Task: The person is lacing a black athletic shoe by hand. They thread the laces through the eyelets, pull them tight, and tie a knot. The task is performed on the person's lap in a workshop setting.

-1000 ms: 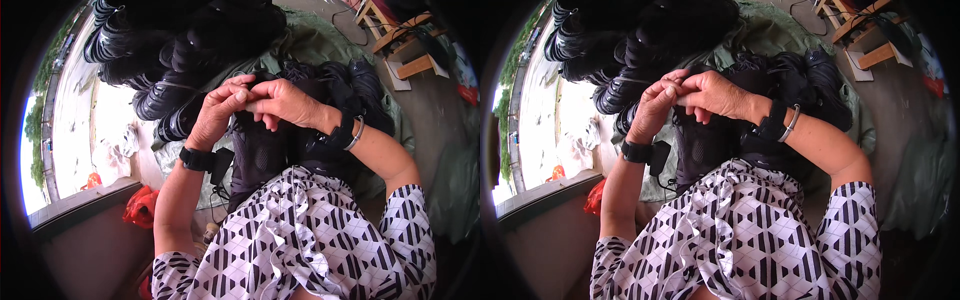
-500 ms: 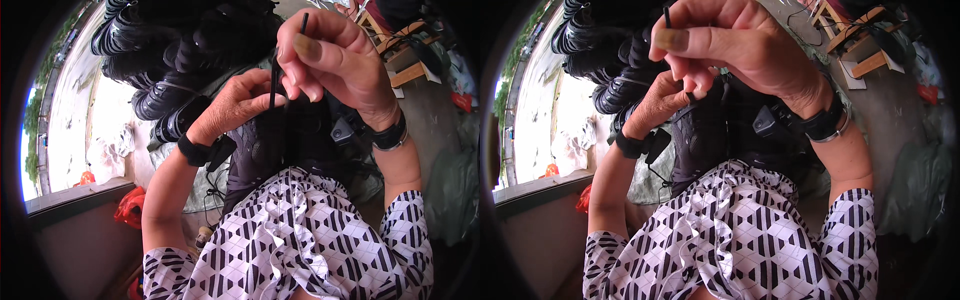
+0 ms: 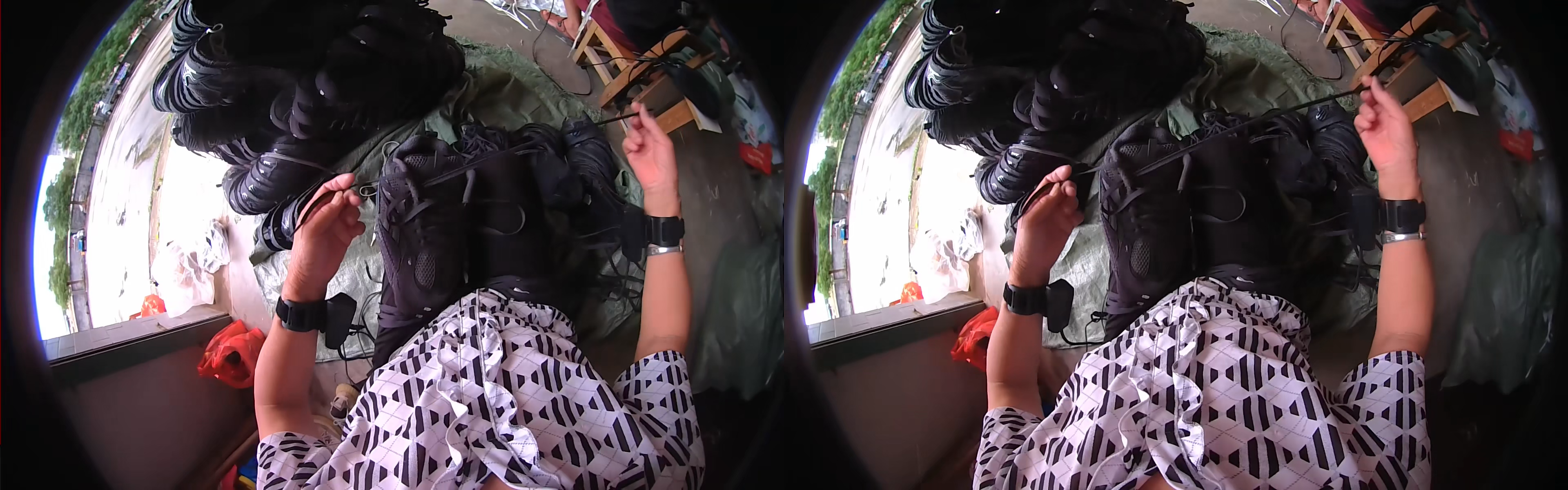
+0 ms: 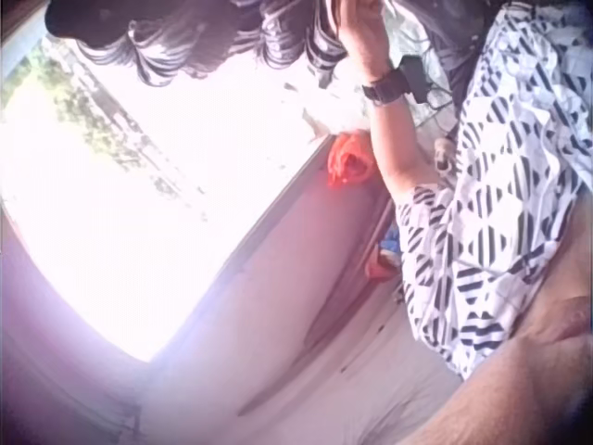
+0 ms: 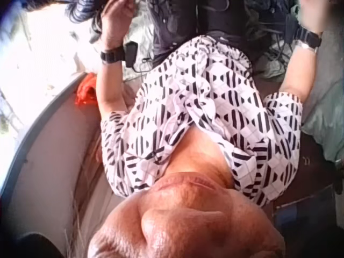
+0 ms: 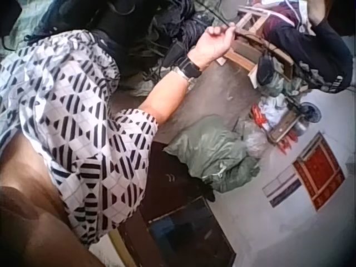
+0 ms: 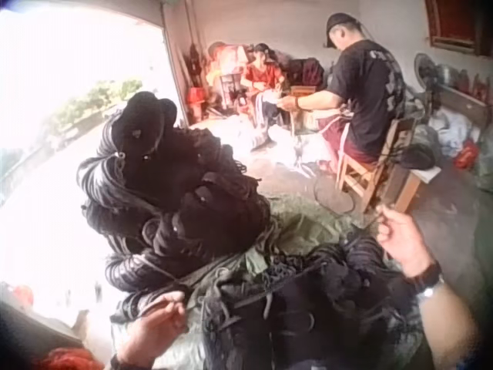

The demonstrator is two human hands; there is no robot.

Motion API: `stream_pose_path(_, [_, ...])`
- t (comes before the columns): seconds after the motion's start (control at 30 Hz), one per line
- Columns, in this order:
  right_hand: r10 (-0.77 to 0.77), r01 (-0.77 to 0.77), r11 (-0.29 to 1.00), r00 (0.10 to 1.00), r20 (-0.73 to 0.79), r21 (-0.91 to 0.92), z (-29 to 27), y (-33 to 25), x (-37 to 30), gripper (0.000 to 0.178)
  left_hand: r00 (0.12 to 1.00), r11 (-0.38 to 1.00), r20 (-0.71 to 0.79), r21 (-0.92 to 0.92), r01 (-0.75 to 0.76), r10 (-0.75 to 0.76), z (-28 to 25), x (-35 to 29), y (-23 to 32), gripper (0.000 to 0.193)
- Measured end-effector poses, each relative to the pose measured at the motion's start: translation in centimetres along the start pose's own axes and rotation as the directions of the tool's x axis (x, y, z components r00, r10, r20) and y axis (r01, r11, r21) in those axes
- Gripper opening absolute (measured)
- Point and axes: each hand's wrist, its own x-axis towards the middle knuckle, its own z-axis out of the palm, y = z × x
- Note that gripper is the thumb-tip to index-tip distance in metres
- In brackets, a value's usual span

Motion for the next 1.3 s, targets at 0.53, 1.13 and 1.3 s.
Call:
stream_pose_path(0.53, [0.051,0.251,0.622,0.932,0.359,-0.742,10.8,13.2,-3.9,0.011,0.739,0.883,-0.523,0.055,-0.467,0.424,-10.1,-0.9,5.1,0.038])
stream_pose_path(1.13, [0.064,0.467,0.265,0.864,0.499,-0.844,9.8,13.3,-5.7,0.012,0.904,0.756,-0.177,0.623,-0.204,0.39,1.8,0.7,-1.5,0.019])
stream_pose_path(1.3, [0.188,0.294,0.371,0.905,0.381,-0.881,9.8,13.2,-5.2,0.012,0.974,0.826,-0.124,0.556,-0.093,0.192,2.5,0.8,-2.2,0.018])
